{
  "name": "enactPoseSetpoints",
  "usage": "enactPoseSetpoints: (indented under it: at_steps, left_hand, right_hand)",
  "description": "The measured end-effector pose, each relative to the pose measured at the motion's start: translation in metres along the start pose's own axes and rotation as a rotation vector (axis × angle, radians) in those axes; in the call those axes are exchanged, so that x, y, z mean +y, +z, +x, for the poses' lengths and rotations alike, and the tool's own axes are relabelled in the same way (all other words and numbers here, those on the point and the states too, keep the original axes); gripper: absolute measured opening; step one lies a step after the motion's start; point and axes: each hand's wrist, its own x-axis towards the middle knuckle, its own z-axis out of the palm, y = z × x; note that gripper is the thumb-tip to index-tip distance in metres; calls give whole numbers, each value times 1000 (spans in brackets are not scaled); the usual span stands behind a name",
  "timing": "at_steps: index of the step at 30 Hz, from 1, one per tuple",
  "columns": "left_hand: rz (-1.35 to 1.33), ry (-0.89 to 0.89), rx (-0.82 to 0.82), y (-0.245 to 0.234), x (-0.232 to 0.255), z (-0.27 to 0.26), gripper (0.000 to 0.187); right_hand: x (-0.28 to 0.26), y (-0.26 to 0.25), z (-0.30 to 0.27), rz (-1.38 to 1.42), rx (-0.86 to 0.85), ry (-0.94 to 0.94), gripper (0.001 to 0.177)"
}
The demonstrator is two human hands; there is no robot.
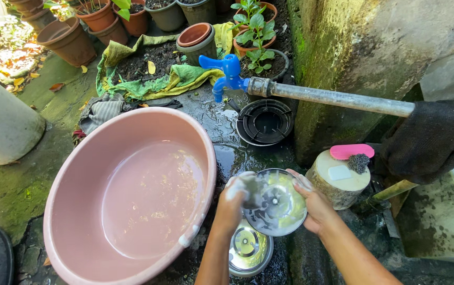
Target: The person washes the parts of a metal cooker at an outdoor tap, scrubbing the lid and the pot body with a soapy sponge and rinsing them in a pink basin of water.
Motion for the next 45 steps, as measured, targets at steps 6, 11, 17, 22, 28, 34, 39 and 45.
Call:
enactPoseSetpoints:
  at_steps: [6, 11, 17, 22, 28, 34, 39, 45]
  left_hand:
    - [915, 67, 185, 38, 15, 1, 37]
    - [746, 256, -114, 71, 5, -21, 28]
    - [1067, 86, -221, 42, -13, -15, 24]
    - [1019, 324, 149, 52, -31, 13, 13]
    - [824, 167, -196, 81, -19, -25, 32]
    - [1063, 118, -336, 25, 4, -24, 38]
    - [969, 193, -150, -3, 7, -4, 29]
    - [1125, 343, -258, 20, -8, 3, 31]
  right_hand:
    - [-1, 29, -19, -30, -61, -16, 43]
    - [-1, 29, -19, -108, -26, -114, 43]
    - [-22, 12, -15, -56, 13, -127, 43]
    - [-2, 23, -15, -169, -36, -108, 41]
    - [-3, 9, -1, -150, 17, -178, 42]
    - [-15, -2, 4, -101, -3, -206, 39]
    - [-2, 12, -1, -365, 15, -64, 39]
    - [35, 16, 6, -414, -78, -35, 39]
